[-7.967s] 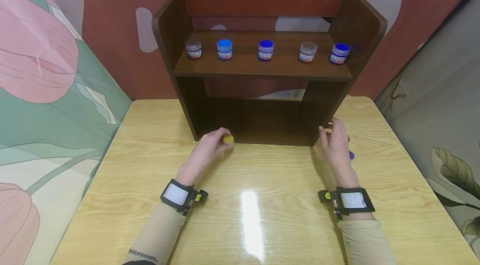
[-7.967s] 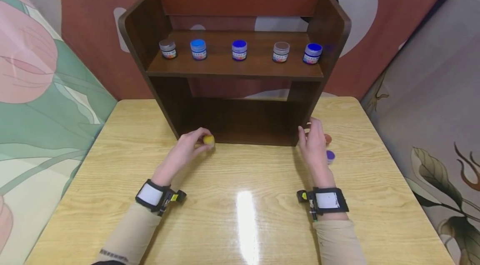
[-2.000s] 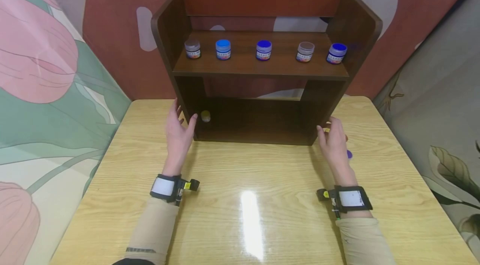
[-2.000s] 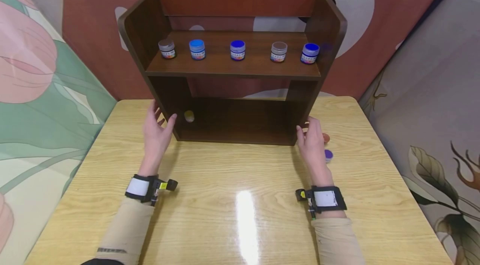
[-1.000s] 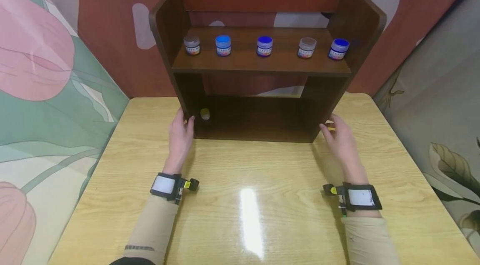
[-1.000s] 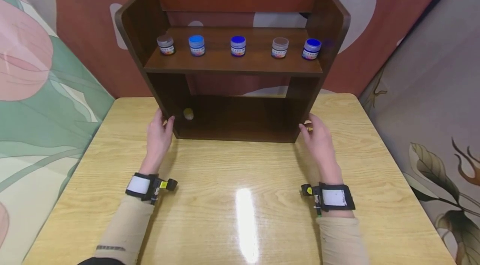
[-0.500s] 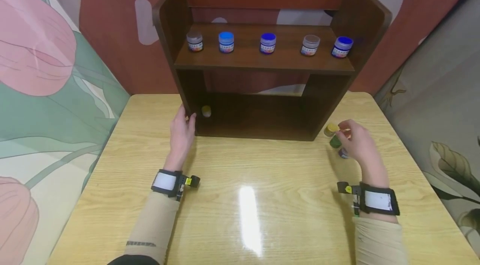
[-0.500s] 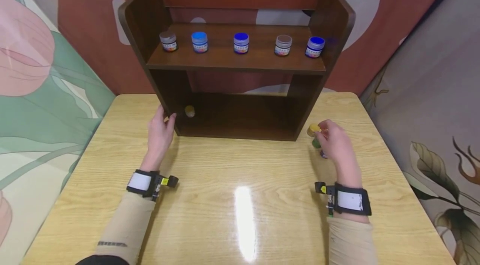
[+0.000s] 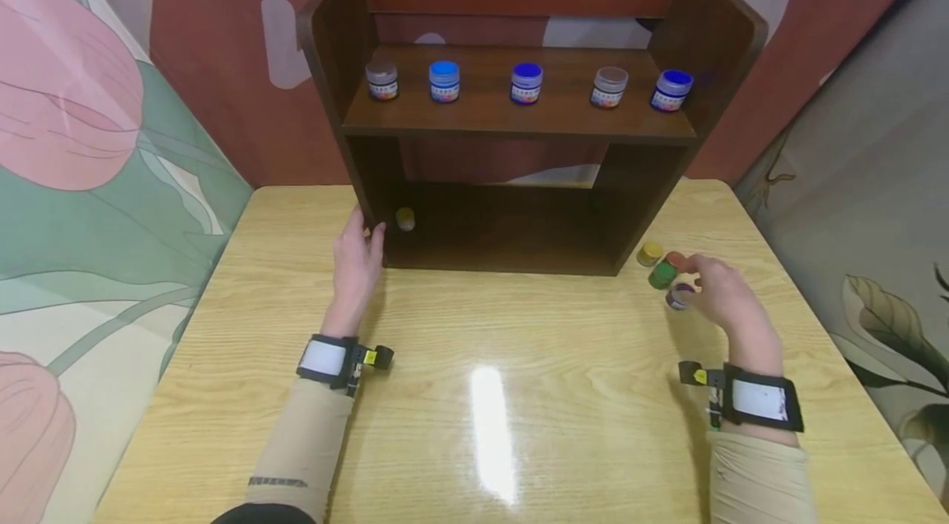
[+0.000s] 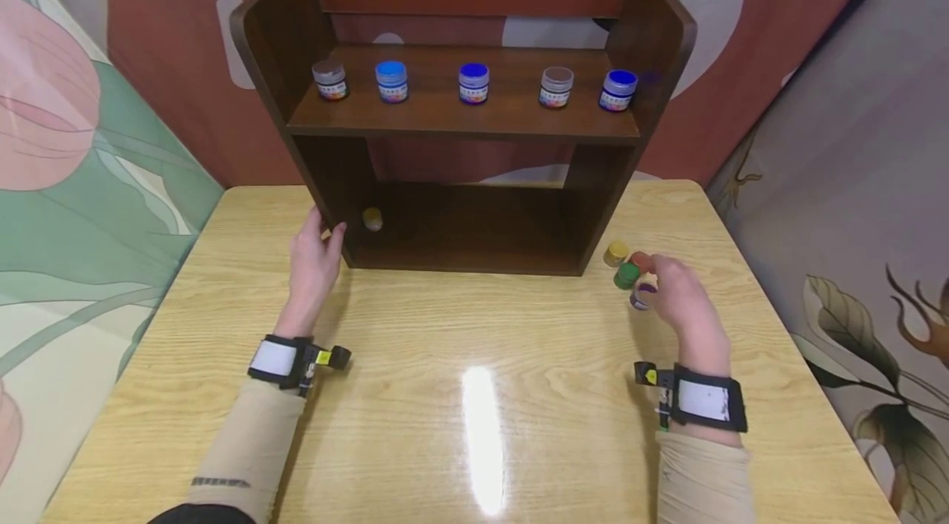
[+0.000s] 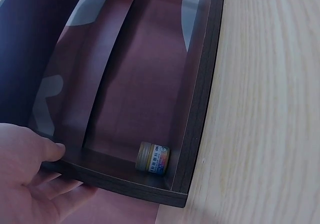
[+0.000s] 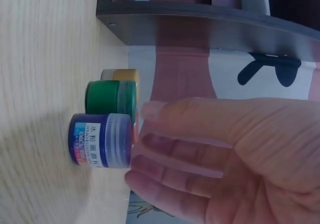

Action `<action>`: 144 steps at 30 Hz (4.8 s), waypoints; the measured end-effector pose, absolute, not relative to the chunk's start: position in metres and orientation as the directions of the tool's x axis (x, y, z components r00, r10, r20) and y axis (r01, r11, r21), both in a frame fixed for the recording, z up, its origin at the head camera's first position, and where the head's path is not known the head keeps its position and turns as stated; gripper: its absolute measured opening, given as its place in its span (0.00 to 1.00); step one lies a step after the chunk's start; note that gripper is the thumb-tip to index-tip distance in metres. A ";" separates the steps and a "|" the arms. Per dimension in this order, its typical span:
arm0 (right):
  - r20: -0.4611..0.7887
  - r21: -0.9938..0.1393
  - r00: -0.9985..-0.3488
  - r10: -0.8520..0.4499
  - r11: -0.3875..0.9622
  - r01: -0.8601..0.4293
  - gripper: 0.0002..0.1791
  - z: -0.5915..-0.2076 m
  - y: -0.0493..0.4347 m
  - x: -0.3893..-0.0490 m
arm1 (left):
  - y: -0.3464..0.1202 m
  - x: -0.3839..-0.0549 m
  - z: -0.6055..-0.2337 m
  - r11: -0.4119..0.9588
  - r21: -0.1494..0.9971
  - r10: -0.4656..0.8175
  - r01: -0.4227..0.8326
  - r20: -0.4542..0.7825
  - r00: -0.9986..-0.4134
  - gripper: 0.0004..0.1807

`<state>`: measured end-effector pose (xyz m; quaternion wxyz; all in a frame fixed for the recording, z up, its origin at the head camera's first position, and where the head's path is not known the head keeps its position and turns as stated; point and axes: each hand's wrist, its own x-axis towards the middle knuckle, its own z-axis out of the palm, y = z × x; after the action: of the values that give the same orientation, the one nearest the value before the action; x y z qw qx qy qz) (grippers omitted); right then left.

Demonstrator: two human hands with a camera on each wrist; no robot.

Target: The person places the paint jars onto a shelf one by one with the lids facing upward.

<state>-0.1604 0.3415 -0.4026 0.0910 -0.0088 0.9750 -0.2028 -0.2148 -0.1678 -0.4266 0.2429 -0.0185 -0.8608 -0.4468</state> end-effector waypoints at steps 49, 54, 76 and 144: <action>0.091 -0.417 -0.938 -0.335 0.842 -0.341 0.18 -0.393 0.311 -0.153 | -0.168 -0.214 -0.426 0.604 0.758 -0.169 0.246 0.424 -0.890 0.19; 0.171 -0.400 -0.913 -0.370 0.821 -0.408 0.17 -0.393 0.303 -0.153 | -0.169 -0.214 -0.426 0.602 0.759 -0.170 0.249 0.426 -0.888 0.19; 0.149 -0.495 -0.926 -0.347 0.784 -0.374 0.14 -0.398 0.257 -0.169 | -0.177 -0.216 -0.421 0.610 0.742 -0.109 0.280 0.428 -0.897 0.21; 0.448 -0.447 -0.816 -0.366 0.698 -0.559 0.12 -0.424 0.087 -0.250 | -0.181 -0.218 -0.431 0.652 0.682 -0.059 0.332 0.482 -0.874 0.18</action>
<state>-0.2499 0.0870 -0.4236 -0.1645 -0.2551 0.9067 -0.2929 -0.2180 -0.1811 -0.4311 0.2384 -0.0778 -0.8770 -0.4099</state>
